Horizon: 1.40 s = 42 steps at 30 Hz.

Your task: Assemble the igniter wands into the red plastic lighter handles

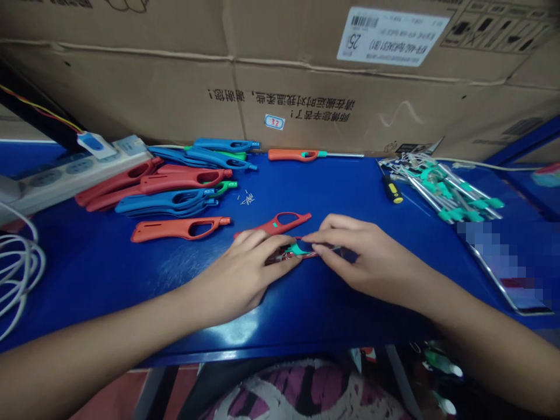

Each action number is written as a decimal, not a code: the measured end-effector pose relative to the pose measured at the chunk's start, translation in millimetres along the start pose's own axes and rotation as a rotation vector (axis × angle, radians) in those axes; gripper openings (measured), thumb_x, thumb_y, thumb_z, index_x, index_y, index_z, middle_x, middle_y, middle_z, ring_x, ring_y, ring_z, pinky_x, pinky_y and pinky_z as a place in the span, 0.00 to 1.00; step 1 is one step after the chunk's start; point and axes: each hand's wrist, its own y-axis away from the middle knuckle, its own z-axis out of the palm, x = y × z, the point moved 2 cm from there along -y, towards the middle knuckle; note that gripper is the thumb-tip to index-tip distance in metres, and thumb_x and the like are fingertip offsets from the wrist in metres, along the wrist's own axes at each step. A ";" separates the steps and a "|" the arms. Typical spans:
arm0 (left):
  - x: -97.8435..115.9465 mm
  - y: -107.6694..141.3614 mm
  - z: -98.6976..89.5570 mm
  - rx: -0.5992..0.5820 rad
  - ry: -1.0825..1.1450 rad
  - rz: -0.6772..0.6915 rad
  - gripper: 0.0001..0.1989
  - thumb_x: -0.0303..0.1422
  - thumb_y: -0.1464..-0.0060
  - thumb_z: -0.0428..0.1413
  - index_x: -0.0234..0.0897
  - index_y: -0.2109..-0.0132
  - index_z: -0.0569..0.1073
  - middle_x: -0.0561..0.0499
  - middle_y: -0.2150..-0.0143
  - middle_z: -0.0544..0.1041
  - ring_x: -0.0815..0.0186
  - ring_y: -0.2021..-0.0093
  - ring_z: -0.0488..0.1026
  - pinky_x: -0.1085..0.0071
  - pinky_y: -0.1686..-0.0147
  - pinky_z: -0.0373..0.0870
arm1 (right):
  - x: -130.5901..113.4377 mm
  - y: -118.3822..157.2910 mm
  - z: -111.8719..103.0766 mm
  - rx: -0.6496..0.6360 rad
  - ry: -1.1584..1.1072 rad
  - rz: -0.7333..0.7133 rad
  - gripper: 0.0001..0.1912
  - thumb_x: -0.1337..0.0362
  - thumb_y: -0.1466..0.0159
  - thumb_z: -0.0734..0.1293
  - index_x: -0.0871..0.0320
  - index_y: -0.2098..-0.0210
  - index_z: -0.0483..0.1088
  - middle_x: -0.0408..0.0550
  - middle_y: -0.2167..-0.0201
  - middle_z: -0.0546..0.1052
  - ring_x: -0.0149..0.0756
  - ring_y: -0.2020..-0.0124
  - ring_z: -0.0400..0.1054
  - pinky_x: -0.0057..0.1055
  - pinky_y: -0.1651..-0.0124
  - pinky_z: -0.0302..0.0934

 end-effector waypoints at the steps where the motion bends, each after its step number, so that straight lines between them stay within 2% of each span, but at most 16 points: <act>1: -0.7 0.0 0.7 0.004 0.003 0.000 0.27 0.20 0.38 0.49 0.40 0.34 0.67 0.37 0.36 0.68 0.47 0.39 0.64 0.47 0.47 0.68 | 4.0 -2.3 1.1 0.052 0.038 -0.042 0.16 0.68 0.29 0.59 0.54 0.48 0.76 0.50 0.57 0.74 0.38 0.55 0.69 0.35 0.53 0.65; 3: -2.4 0.0 1.6 0.021 0.021 0.002 0.26 0.20 0.37 0.50 0.42 0.35 0.68 0.38 0.37 0.69 0.48 0.40 0.65 0.48 0.46 0.67 | 14.0 -7.0 4.8 0.112 0.158 -0.092 0.19 0.71 0.31 0.59 0.55 0.46 0.75 0.55 0.50 0.71 0.44 0.48 0.66 0.44 0.45 0.64; 5: -3.9 0.2 0.9 0.059 0.054 0.009 0.24 0.22 0.36 0.51 0.43 0.37 0.70 0.39 0.38 0.71 0.50 0.41 0.67 0.49 0.46 0.68 | 25.0 -11.3 9.9 0.094 0.215 -0.089 0.21 0.73 0.32 0.59 0.54 0.45 0.74 0.57 0.44 0.69 0.48 0.42 0.63 0.50 0.41 0.62; 10: -8.5 1.6 -8.6 0.173 0.148 0.005 0.19 0.26 0.35 0.53 0.44 0.40 0.73 0.42 0.39 0.72 0.54 0.41 0.69 0.54 0.44 0.68 | 42.8 -19.0 15.5 0.063 0.160 -0.039 0.18 0.72 0.32 0.60 0.54 0.48 0.76 0.56 0.43 0.68 0.47 0.40 0.63 0.52 0.39 0.61; 14: -20.2 2.1 -19.2 0.226 0.069 -0.141 0.18 0.29 0.33 0.51 0.39 0.38 0.71 0.41 0.41 0.73 0.54 0.42 0.71 0.54 0.44 0.69 | 43.8 -21.7 11.9 0.120 0.126 -0.051 0.16 0.70 0.32 0.61 0.56 0.48 0.74 0.56 0.45 0.69 0.46 0.41 0.64 0.50 0.37 0.61; 17: -31.8 2.6 -24.0 0.172 0.003 -0.293 0.19 0.34 0.34 0.51 0.36 0.39 0.71 0.41 0.43 0.75 0.52 0.45 0.73 0.51 0.45 0.70 | 43.3 -22.0 11.1 0.114 0.166 -0.029 0.20 0.69 0.31 0.60 0.54 0.41 0.70 0.56 0.39 0.66 0.48 0.36 0.60 0.54 0.36 0.58; 19: -37.7 3.4 -25.1 0.117 0.017 -0.347 0.19 0.36 0.34 0.52 0.36 0.40 0.71 0.42 0.43 0.76 0.52 0.45 0.73 0.50 0.44 0.70 | 44.3 -22.0 12.1 0.091 0.195 -0.007 0.20 0.68 0.30 0.60 0.53 0.41 0.69 0.56 0.36 0.65 0.50 0.34 0.57 0.57 0.36 0.57; 22: -42.3 5.1 -24.5 0.061 0.078 -0.364 0.19 0.38 0.35 0.53 0.37 0.41 0.72 0.43 0.44 0.76 0.53 0.44 0.73 0.52 0.44 0.71 | 46.8 -22.7 13.3 0.081 0.187 0.022 0.17 0.69 0.31 0.61 0.54 0.45 0.71 0.57 0.38 0.66 0.50 0.36 0.59 0.56 0.38 0.59; 27: -43.8 6.2 -21.3 0.054 0.109 -0.338 0.20 0.40 0.33 0.51 0.34 0.42 0.72 0.41 0.47 0.74 0.53 0.45 0.72 0.52 0.44 0.72 | 48.0 -24.6 11.6 0.079 0.146 0.033 0.05 0.67 0.33 0.65 0.56 0.58 0.72 0.56 0.43 0.68 0.48 0.41 0.64 0.52 0.40 0.61; 33: -43.2 4.7 -24.8 0.088 0.123 -0.278 0.19 0.38 0.31 0.47 0.31 0.44 0.73 0.40 0.48 0.72 0.55 0.47 0.72 0.55 0.44 0.72 | 44.4 -24.1 8.8 0.026 0.196 -0.012 0.04 0.64 0.29 0.63 0.57 0.58 0.68 0.55 0.49 0.73 0.45 0.47 0.67 0.45 0.45 0.60; 37: -40.2 4.6 -32.4 0.109 0.110 -0.261 0.19 0.39 0.31 0.49 0.30 0.44 0.74 0.40 0.48 0.72 0.57 0.49 0.73 0.57 0.44 0.73 | 39.8 -20.7 4.3 0.032 0.173 -0.015 0.05 0.62 0.28 0.62 0.56 0.56 0.66 0.51 0.56 0.76 0.41 0.55 0.70 0.41 0.48 0.59; 42: -34.7 5.9 -36.8 0.101 0.148 -0.266 0.22 0.43 0.31 0.50 0.33 0.40 0.72 0.41 0.46 0.74 0.56 0.47 0.74 0.57 0.44 0.72 | 29.8 -14.7 -4.5 0.002 0.130 -0.045 0.06 0.61 0.28 0.62 0.56 0.57 0.67 0.49 0.57 0.77 0.39 0.55 0.69 0.38 0.47 0.57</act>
